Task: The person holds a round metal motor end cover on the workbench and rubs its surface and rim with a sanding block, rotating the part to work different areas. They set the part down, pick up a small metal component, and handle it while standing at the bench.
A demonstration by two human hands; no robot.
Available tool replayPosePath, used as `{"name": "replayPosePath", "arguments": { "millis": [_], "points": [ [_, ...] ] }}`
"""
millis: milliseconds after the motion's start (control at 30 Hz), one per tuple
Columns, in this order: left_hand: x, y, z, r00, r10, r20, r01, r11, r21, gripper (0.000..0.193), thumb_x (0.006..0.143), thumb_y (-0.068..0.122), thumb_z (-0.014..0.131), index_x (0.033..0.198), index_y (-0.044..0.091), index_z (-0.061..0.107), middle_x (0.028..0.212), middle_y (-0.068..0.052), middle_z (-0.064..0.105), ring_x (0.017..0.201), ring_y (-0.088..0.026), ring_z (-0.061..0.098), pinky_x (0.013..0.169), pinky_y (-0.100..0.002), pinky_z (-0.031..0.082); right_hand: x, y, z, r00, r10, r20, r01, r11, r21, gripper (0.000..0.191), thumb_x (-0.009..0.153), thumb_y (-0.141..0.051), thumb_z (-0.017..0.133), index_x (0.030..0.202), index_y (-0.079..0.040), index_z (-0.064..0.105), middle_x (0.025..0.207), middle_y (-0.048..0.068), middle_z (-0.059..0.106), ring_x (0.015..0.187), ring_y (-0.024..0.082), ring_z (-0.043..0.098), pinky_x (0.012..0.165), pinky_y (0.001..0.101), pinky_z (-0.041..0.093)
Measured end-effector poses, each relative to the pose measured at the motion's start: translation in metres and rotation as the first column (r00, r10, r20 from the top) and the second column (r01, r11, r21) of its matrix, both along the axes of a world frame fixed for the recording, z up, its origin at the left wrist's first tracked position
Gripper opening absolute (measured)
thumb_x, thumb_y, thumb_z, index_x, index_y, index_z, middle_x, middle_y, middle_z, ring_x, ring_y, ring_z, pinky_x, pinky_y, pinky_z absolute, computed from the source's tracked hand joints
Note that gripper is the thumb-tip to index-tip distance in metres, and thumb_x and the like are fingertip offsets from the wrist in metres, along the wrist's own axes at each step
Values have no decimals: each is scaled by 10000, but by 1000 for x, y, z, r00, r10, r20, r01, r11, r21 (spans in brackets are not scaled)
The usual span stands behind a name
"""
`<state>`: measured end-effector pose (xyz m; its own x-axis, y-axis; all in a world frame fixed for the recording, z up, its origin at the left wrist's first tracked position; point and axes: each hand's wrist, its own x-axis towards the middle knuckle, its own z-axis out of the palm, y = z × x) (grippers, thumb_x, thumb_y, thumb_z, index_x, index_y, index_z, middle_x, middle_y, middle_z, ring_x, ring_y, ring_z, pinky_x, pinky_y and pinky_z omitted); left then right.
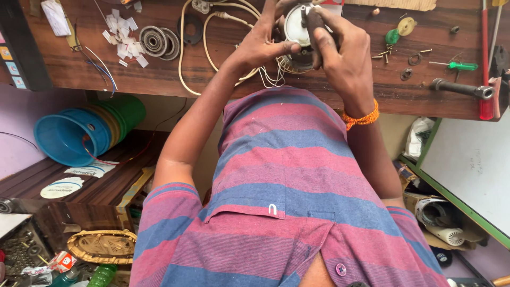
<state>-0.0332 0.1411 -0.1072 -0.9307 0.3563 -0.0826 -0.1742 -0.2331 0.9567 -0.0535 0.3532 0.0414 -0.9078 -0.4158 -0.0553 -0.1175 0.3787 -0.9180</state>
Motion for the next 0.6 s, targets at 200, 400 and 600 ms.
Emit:
{"name": "replayPosePath", "arguments": {
  "millis": [200, 400, 600],
  "points": [
    [-7, 21, -7, 995, 77, 60, -62, 974, -217, 1231, 741, 308, 936, 1580, 122, 55, 1190, -166, 634, 1096, -237, 663, 984, -351, 573, 2, 15, 1, 993, -87, 84, 88, 996, -4, 339, 1106, -64, 550, 1429, 20, 611, 1059, 181, 725, 802, 172, 687, 738, 323, 551],
    [1, 24, -24, 993, 101, -62, -109, 985, -134, 1144, 869, 249, 960, 1641, 129, 124, 1323, -165, 620, 1249, -233, 636, 1071, -374, 583, -1, -9, -13, 980, 37, -196, -6, 988, 156, 287, 1126, -39, 560, 1400, 40, 593, 1071, 279, 699, 933, 382, 718, 827, 419, 541],
    [-1, 25, -43, 948, 116, -296, -144, 987, -76, 1020, 952, 192, 919, 1598, 52, 143, 1569, -158, 433, 1466, -270, 469, 1259, -400, 401, 9, -5, 1, 992, 42, -117, -23, 988, 154, 340, 1062, -52, 558, 1388, 45, 568, 952, 255, 682, 815, 344, 731, 748, 394, 548]
  ]
}}
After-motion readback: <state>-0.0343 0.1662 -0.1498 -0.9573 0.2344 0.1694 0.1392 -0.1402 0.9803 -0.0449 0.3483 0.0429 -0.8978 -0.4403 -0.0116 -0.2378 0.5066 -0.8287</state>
